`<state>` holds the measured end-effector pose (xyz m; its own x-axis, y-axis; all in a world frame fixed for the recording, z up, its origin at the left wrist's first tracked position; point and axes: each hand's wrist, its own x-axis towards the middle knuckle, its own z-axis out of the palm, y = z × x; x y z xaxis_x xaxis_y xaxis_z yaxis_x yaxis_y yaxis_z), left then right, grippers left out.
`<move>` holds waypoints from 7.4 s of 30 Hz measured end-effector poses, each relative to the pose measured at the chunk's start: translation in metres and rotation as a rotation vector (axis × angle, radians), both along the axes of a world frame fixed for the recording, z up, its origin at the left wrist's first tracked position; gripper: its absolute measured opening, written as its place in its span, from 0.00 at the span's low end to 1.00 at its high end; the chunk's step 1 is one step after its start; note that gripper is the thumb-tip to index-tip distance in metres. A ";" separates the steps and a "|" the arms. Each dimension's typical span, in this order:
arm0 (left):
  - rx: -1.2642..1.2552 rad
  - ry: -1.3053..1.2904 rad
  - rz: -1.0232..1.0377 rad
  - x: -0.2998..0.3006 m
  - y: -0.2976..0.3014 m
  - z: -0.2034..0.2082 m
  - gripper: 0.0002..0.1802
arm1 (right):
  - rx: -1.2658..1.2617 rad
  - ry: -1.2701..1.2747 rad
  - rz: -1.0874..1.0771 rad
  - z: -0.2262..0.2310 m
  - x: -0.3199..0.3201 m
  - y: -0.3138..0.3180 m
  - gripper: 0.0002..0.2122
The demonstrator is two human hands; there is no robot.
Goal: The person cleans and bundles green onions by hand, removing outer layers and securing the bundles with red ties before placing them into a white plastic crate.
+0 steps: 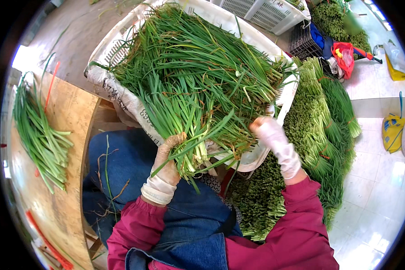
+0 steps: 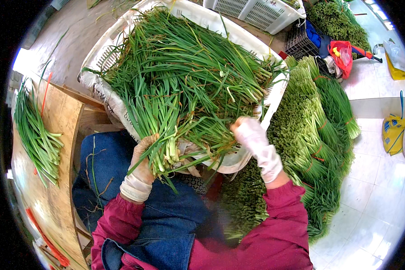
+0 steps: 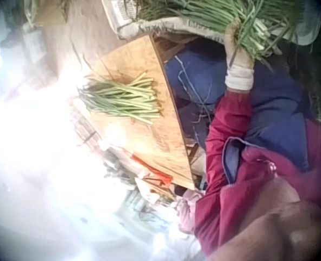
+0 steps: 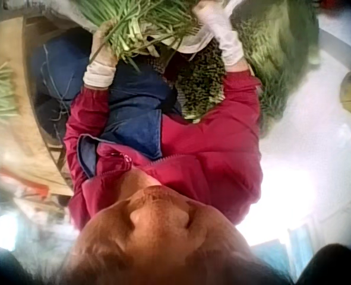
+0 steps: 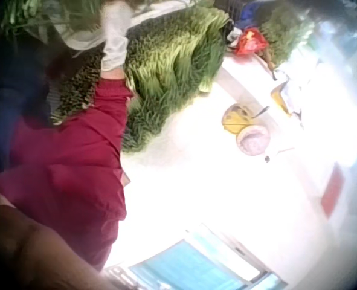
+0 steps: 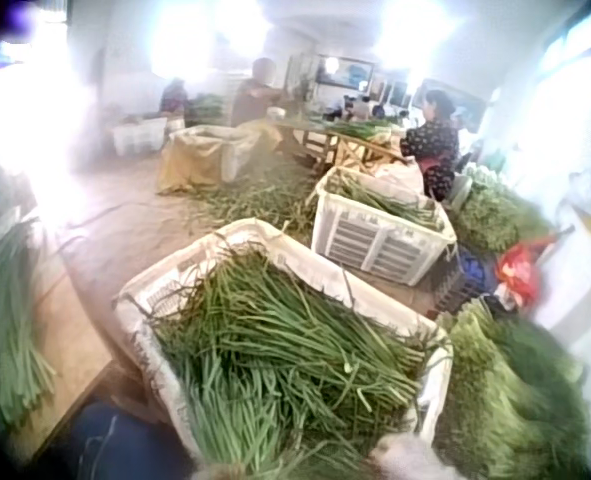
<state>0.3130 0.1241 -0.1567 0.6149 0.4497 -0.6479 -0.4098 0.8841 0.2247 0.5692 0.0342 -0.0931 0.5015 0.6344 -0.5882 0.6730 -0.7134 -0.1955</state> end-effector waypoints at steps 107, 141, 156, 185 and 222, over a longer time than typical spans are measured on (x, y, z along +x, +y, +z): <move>0.433 1.087 0.732 -0.390 -0.268 0.133 0.34 | 0.324 1.016 0.395 0.070 -0.337 0.056 0.21; 1.553 1.191 0.831 -0.418 -0.045 0.324 0.22 | 1.096 1.349 1.263 0.283 -0.546 0.136 0.25; 1.659 1.363 0.899 -0.404 -0.009 0.328 0.22 | 1.122 1.211 1.310 0.321 -0.554 0.129 0.24; 0.987 1.328 1.282 -0.420 -0.180 0.189 0.13 | 1.423 0.803 0.927 0.359 -0.571 0.146 0.05; 0.972 1.497 0.977 -0.391 -0.038 0.195 0.22 | 1.590 0.807 0.672 0.334 -0.552 0.167 0.12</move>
<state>-0.0777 0.0860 0.0379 -0.6781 0.6731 0.2952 0.3407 -0.0681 0.9377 0.0176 0.2014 0.2404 -0.0795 0.6924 0.7171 0.1500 0.7195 -0.6781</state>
